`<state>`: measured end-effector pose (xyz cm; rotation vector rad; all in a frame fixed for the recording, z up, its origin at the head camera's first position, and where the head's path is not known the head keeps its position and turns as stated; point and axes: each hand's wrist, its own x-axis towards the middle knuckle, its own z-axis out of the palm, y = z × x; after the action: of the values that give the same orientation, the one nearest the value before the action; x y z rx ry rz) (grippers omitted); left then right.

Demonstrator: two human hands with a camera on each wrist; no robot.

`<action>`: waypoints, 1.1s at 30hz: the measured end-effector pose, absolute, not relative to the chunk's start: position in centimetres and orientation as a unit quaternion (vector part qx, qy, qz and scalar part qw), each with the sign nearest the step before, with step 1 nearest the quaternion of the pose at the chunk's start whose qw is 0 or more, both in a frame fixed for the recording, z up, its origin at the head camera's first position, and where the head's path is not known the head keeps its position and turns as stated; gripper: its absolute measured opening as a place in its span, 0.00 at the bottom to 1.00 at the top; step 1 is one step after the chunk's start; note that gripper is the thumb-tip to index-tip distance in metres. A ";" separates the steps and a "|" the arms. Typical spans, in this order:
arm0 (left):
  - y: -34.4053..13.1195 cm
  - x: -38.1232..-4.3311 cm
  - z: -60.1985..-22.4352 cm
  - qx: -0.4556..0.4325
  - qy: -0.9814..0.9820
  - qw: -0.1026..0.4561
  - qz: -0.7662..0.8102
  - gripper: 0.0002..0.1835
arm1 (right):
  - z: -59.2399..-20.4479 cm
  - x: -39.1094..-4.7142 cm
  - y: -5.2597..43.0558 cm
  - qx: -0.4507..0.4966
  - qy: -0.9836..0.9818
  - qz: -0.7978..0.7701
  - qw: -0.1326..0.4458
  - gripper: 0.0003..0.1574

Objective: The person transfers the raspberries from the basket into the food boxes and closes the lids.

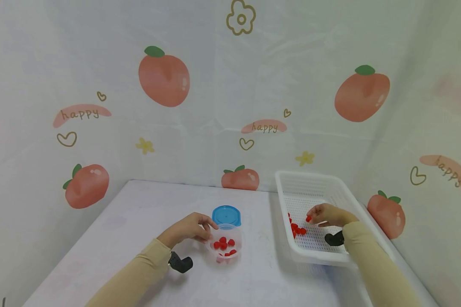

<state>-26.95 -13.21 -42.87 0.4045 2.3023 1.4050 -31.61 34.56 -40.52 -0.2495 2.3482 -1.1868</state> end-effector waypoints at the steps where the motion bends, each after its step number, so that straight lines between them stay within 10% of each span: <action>1: -13.2 -27.0 -42.9 0.144 0.826 0.206 0.504 0.16 | -40.3 -31.7 34.6 -0.098 0.855 -0.451 0.236 0.22; 13: -13.2 -27.0 -42.8 0.139 0.827 0.204 0.504 0.16 | -36.1 -31.0 31.6 -0.153 0.783 -0.596 0.090 0.15; 33: -13.1 -26.9 -43.0 0.138 0.830 0.201 0.501 0.16 | -32.9 -26.4 21.9 -0.215 0.623 -0.752 -0.001 0.17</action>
<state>-26.92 -13.09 -43.04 0.3851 2.3205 1.4006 -26.41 21.90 -32.86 -0.6766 1.9566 -2.3649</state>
